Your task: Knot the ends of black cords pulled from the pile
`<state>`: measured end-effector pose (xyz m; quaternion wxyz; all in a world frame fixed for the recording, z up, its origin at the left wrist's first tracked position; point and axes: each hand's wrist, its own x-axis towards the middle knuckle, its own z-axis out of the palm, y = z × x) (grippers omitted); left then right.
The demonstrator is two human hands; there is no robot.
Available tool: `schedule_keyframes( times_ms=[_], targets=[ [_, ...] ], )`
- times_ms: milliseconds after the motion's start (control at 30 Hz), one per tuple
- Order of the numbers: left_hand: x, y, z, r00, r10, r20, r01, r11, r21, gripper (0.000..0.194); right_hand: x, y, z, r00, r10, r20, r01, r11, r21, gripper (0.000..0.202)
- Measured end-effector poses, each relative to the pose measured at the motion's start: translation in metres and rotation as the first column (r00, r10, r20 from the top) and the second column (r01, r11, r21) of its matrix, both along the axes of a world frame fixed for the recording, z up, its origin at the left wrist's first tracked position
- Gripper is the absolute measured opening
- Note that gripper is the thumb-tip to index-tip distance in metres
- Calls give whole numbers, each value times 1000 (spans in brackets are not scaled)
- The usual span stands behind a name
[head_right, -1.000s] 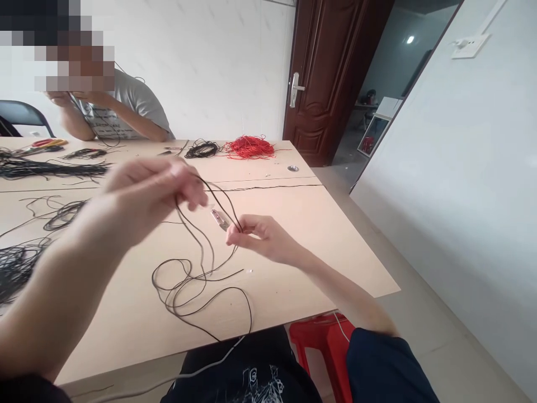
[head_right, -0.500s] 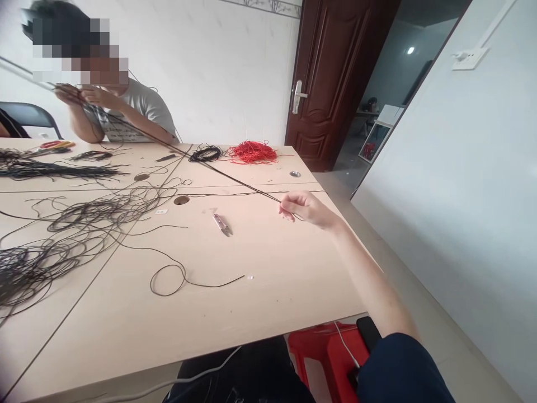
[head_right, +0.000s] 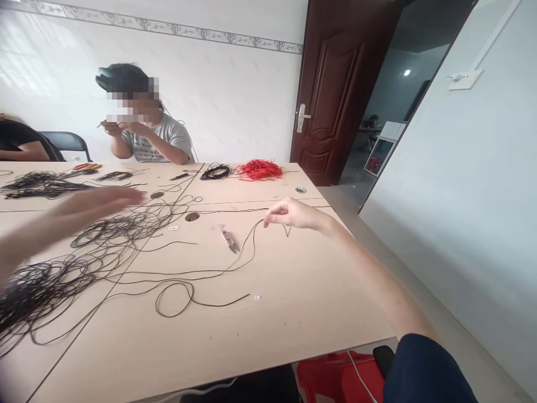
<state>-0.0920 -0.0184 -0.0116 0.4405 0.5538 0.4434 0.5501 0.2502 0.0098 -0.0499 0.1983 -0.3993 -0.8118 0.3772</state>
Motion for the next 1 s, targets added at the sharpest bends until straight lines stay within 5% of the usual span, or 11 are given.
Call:
schedule_keyframes(
  times_ms=[67, 133, 200, 267, 367, 467, 667, 833, 1000],
  targets=[
    [39, -4, -18, 952, -253, -172, 241, 967, -87, 15, -16, -4, 8, 999, 45, 22, -45, 999, 4, 33],
    [87, -8, -36, 802, -522, -291, 501, 853, -148, 20, -25, -11, 15, 997, 63, 43, -63, 998, -2, 32],
    [123, -13, -48, 731, -609, -309, 588, 791, -169, 20, -24, -19, 21, 997, 60, 57, -59, 998, -12, 31],
    [140, -16, -55, 731, -599, -325, 587, 796, -146, 24, -14, -26, 26, 996, 51, 69, -46, 996, -70, 31],
    [137, -20, -61, 761, -536, -364, 542, 835, -97, 27, 6, -35, 29, 997, 49, 62, -36, 980, -197, 31],
    [128, -25, -64, 756, -519, -400, 531, 843, -89, 29, 19, -35, 24, 979, 138, -150, -175, 946, -273, 27],
    [119, -32, -47, 675, -581, -456, 589, 795, -141, 29, 0, -23, 24, 787, 148, -599, -333, 919, -211, 40],
    [114, -20, -29, 808, -548, -216, 563, 827, 10, 36, -34, -20, 63, 936, 249, -248, -282, 954, -105, 20],
    [126, -10, -27, 738, -662, 130, 641, 748, 170, 22, -56, -20, 115, 967, 236, 94, -240, 970, 36, 20]
  ],
)
